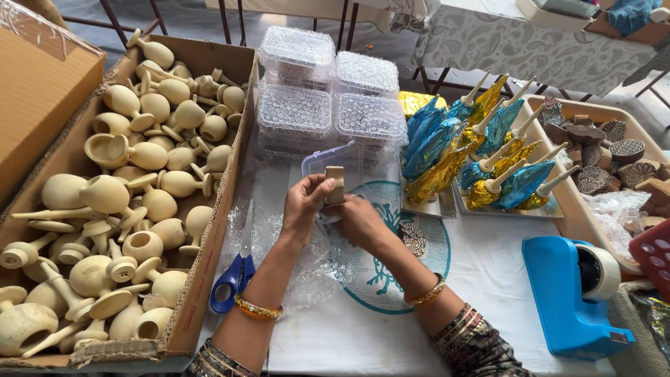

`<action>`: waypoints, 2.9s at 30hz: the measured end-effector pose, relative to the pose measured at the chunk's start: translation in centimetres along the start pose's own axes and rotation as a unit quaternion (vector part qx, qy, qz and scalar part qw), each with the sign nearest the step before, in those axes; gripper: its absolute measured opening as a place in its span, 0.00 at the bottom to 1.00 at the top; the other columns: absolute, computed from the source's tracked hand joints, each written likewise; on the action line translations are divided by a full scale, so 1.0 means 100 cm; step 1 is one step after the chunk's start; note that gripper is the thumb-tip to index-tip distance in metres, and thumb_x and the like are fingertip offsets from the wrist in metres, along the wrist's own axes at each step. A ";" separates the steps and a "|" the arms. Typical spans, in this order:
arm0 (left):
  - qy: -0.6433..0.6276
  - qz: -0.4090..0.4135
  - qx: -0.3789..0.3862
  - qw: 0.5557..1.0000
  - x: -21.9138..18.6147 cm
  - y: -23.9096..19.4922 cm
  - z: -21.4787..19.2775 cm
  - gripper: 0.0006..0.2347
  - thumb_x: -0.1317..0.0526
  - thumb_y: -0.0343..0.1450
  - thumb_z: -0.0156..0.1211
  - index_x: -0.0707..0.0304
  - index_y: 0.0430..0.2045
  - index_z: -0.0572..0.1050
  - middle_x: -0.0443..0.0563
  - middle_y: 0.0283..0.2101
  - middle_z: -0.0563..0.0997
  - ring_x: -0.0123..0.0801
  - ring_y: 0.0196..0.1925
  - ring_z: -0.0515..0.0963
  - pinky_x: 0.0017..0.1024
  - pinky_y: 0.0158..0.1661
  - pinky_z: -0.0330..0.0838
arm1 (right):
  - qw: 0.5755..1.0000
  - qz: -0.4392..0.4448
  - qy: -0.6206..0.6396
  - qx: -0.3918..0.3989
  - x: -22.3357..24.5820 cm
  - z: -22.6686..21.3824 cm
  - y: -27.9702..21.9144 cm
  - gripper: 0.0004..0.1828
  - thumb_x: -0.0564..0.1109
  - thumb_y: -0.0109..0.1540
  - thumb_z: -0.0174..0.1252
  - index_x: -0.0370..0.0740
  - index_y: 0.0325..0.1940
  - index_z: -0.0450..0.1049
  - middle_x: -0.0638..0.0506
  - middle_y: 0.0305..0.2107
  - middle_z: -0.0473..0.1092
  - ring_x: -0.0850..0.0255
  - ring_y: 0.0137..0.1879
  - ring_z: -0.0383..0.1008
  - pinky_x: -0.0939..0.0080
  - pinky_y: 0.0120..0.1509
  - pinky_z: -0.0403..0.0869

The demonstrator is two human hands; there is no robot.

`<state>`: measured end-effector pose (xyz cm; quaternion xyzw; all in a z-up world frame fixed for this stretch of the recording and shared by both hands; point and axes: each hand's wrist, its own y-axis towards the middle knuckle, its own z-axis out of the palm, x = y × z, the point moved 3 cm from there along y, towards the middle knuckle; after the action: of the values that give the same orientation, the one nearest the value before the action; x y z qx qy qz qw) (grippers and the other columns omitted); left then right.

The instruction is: The person wraps small wooden crafts in bubble wrap and places them into a plastic container. They wipe the crafts with a cloth before wrapping and use tape to secure the bubble wrap. The wrapped crafts are then placed into a container on the table.

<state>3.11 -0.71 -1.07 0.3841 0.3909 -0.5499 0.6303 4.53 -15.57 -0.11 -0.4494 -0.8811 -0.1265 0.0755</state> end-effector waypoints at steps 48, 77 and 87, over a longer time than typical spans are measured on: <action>0.231 0.057 -0.038 0.971 -0.007 -0.008 0.006 0.26 0.48 0.59 0.76 0.72 0.41 0.77 0.53 0.36 0.84 0.27 0.36 0.84 0.24 0.39 0.81 | 0.967 0.041 -0.106 0.227 0.004 -0.037 -0.014 0.12 0.40 0.59 0.57 0.48 0.42 0.84 0.50 0.33 0.79 0.56 0.38 0.79 0.55 0.45 0.76; 0.608 0.089 0.184 0.767 -0.025 -0.026 0.028 0.30 0.51 0.58 0.75 0.67 0.52 0.75 0.56 0.67 0.63 0.44 0.72 0.59 0.37 0.68 0.59 | 0.955 -0.105 0.071 0.270 -0.004 -0.138 -0.161 0.26 0.40 0.52 0.69 0.47 0.55 0.79 0.51 0.56 0.73 0.51 0.61 0.70 0.48 0.61 0.69; 0.603 0.026 0.225 0.765 -0.046 -0.036 0.038 0.31 0.55 0.64 0.70 0.54 0.64 0.65 0.53 0.72 0.55 0.43 0.75 0.51 0.39 0.71 0.51 | 0.986 0.106 -0.008 0.131 -0.050 -0.114 -0.131 0.13 0.50 0.63 0.60 0.54 0.52 0.79 0.57 0.47 0.78 0.60 0.50 0.81 0.57 0.53 0.79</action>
<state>-0.63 -2.77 4.47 0.7773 0.5456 -0.2601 0.1745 -2.97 -30.16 7.52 -0.5276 -0.8379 0.0023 0.1396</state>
